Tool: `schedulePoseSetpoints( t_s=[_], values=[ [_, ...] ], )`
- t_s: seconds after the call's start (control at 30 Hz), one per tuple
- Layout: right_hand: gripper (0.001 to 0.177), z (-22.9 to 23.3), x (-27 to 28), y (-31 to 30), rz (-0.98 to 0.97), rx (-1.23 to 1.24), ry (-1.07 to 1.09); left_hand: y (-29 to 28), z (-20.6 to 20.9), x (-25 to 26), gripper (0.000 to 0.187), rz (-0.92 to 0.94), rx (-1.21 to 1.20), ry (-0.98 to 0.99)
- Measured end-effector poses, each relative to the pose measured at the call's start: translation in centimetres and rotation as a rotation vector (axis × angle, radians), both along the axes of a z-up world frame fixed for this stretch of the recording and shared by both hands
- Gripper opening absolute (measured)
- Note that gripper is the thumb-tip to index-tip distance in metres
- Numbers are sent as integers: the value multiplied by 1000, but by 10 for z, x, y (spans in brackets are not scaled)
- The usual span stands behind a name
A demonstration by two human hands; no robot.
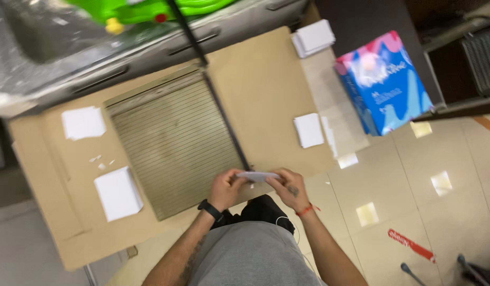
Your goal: The person folds sheets of white paper and cuts them into smaller pieces using a paper cutter. They repeatedly align the paper on the cutting mat, press down the cutter, and stack the cut pieces on the table.
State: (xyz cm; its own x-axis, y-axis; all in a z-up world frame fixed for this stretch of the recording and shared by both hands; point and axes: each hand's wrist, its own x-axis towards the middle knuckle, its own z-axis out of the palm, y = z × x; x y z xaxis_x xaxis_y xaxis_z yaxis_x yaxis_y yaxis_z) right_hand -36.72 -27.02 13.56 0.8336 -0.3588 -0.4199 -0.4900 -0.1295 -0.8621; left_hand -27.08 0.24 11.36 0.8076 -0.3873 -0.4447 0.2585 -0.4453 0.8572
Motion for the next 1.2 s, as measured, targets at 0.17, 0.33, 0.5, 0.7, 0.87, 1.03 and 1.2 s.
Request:
schedulePoseSetpoints(
  t_s=[0.17, 0.33, 0.5, 0.7, 0.87, 1.03, 1.2],
  values=[
    [13, -21, 96, 127, 162, 257, -145, 113, -37, 13, 4, 438, -35, -39],
    [17, 31, 123, 201, 335, 250, -332, 181, 27, 11, 21, 611, -166, -237],
    [35, -2, 130, 238, 471, 190, -312, 226, -27, 8, 41, 561, -61, -220],
    [25, -103, 133, 266, 380, 273, -80, 214, -89, 15, 31, 667, -311, 122],
    [27, -79, 137, 284, 411, 264, -75, 206, -98, 21, 31, 676, -460, 111],
    [37, -61, 137, 288, 376, 296, -74, 209, -87, 26, 37, 709, -558, 161],
    [45, -65, 141, 289, 249, 375, 23, 208, -74, 35, 31, 774, -639, 232]
  ],
)
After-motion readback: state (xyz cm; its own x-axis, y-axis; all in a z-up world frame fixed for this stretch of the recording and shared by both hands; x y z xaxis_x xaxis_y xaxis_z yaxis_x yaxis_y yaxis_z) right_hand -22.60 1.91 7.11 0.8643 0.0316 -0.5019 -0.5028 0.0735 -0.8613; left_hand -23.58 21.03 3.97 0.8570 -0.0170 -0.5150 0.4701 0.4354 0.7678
